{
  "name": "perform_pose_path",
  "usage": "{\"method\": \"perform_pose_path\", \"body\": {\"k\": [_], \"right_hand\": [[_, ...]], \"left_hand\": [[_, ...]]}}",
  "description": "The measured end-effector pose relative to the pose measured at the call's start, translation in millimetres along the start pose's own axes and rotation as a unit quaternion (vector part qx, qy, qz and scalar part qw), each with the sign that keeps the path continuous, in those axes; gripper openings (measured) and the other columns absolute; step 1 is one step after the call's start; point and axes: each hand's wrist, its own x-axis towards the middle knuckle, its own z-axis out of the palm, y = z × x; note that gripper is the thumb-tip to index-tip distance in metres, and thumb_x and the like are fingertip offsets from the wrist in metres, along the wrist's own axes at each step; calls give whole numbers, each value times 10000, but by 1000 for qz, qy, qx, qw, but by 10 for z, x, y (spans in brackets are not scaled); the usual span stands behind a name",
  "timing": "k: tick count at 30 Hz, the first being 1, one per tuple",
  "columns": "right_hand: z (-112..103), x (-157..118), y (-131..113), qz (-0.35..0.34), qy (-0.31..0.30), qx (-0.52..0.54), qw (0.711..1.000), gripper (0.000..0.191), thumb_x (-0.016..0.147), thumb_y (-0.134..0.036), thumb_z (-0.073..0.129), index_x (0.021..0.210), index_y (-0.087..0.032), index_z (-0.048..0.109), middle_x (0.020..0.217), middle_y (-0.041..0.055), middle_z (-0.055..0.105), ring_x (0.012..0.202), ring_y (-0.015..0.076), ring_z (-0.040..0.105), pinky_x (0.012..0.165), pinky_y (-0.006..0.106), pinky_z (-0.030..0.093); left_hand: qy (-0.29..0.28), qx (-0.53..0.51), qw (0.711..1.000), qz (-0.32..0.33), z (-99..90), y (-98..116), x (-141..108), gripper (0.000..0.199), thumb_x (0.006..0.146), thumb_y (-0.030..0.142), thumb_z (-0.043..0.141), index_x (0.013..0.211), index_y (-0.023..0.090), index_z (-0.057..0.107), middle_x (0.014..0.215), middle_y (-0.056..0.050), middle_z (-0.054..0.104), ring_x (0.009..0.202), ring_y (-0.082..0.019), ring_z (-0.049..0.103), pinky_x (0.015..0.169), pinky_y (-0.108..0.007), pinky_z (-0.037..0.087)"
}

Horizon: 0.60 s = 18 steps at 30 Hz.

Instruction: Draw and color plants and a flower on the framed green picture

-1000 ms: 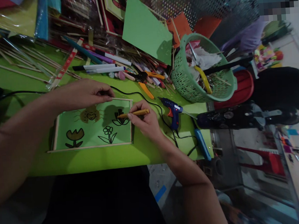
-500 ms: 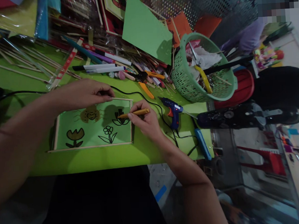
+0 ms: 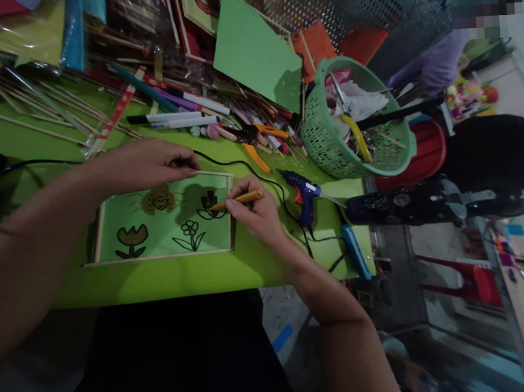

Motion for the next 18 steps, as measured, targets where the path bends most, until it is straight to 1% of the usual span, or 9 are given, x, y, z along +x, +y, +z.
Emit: {"method": "perform_pose_path", "body": {"k": [4,7,11,15,18], "right_hand": [[-2,4,-10,-8,1,4,1000,212,886,-387,796,878,-254,631,782,-38,595,673,137,531,639,304,448],[-10,-1,-5,-2,0,-1,1000,203,891,-390,781,872,-255,630,793,-29,602,705,151,556,668,321,476],[-17,-5,-4,1,1,-1,1000,195,889,-379,788,884,-255,637,786,-30,601,694,147,552,662,320,472],[-14,-4,-9,-3,-5,8,1000,192,886,-386,783,878,-256,642,788,-23,609,719,161,595,672,330,499],[-13,-4,-5,-1,-1,9,1000,206,881,-408,782,870,-256,643,788,-18,612,746,175,626,682,341,524]], "left_hand": [[1,5,1000,3,4,-8,5,378,964,343,514,1170,180,786,1159,-68,814,938,-207,680,816,-317,473],[-1,2,1000,-10,-4,7,-16,371,951,332,529,1174,181,785,1163,-68,814,956,-221,686,835,-324,475],[1,-6,1000,3,-12,16,-35,394,970,364,509,1200,192,779,1189,-57,813,995,-222,675,869,-325,485],[0,-4,1000,2,13,-29,7,378,955,361,528,1165,181,788,1170,-68,820,976,-229,693,820,-320,479],[5,-8,1000,18,27,-62,31,371,952,362,530,1150,184,789,1133,-65,823,948,-225,702,778,-306,468]]}}
